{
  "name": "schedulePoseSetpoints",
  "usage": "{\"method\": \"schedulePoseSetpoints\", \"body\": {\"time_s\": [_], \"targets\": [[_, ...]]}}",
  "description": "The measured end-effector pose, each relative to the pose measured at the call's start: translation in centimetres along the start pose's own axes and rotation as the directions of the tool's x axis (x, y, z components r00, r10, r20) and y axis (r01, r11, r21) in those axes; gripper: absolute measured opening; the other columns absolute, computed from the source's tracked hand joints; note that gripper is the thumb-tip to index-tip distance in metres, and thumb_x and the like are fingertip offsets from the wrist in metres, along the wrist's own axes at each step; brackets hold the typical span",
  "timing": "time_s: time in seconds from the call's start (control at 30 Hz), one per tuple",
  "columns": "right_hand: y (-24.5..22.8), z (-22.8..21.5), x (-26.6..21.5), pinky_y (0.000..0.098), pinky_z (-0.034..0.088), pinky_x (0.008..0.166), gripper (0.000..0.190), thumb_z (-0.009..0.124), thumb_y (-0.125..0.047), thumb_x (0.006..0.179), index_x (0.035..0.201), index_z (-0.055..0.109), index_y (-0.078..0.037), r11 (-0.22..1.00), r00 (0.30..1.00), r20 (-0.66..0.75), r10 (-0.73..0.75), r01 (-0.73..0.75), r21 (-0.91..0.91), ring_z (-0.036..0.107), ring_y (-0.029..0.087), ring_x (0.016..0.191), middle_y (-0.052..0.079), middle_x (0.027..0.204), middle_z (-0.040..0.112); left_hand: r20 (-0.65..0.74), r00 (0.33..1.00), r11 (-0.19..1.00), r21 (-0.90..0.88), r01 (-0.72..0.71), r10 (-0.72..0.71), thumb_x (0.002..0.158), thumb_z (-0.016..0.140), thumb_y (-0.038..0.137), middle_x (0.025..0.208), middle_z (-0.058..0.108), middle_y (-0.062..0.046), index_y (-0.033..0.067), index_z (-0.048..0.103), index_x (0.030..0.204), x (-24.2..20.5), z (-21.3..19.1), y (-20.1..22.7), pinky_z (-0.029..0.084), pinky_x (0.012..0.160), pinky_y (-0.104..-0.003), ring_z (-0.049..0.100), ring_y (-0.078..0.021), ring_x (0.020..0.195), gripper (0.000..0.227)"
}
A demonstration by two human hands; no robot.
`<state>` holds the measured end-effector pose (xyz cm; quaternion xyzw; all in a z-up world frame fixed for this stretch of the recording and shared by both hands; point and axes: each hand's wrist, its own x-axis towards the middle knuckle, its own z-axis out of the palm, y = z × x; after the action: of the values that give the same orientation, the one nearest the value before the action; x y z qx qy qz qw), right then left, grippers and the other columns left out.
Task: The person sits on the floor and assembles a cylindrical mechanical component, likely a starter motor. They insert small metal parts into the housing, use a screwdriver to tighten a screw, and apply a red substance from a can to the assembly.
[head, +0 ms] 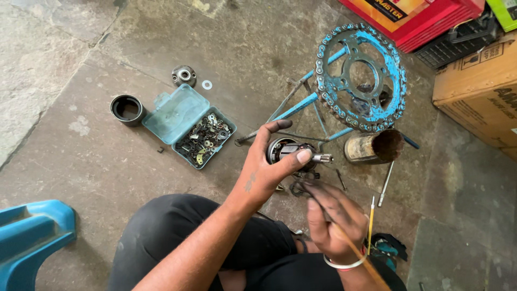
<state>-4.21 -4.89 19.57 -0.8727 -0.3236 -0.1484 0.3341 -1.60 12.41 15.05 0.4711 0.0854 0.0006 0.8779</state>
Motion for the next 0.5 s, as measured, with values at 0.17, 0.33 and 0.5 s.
{"method": "schedulePoseSetpoints", "body": {"time_s": [0.17,0.33,0.5], "targets": [[0.5,-0.1,-0.4,0.032,0.06,0.087,0.019,0.062,-0.008,0.1,0.113,0.07,0.003,0.996,0.997,-0.024,0.069,-0.067,0.055,0.077,0.026,0.097,0.017,0.107,0.075,-0.04,0.999,0.998,-0.054,0.017,-0.019,0.079,0.081,0.036,0.104,0.071,-0.012,-0.0005,0.047,0.143,-0.1,-0.2,0.0,0.055,0.087,-0.029,0.069,-0.0159,0.096,0.082],[0.3,0.5,-0.5,0.0287,0.059,0.079,0.02,0.058,-0.005,0.101,0.114,0.07,0.005,0.957,0.973,0.004,0.232,-0.229,0.179,0.077,0.019,0.089,0.013,0.101,0.077,-0.028,1.0,1.0,-0.006,-0.013,0.013,0.078,0.082,0.036,0.104,0.071,-0.011,0.0001,0.045,0.145,-0.1,-0.1,0.0,0.055,0.087,-0.028,0.068,-0.0147,0.096,0.084],[-0.4,0.7,-0.3,0.0287,0.059,0.081,0.02,0.059,-0.003,0.101,0.115,0.07,0.006,0.957,0.969,-0.015,0.245,-0.239,0.167,0.077,0.019,0.091,0.013,0.102,0.077,-0.005,0.999,0.999,0.024,-0.043,0.043,0.077,0.083,0.034,0.104,0.07,-0.011,0.0001,0.042,0.146,-0.5,-0.1,0.2,0.055,0.087,-0.028,0.067,-0.0145,0.096,0.087]]}}
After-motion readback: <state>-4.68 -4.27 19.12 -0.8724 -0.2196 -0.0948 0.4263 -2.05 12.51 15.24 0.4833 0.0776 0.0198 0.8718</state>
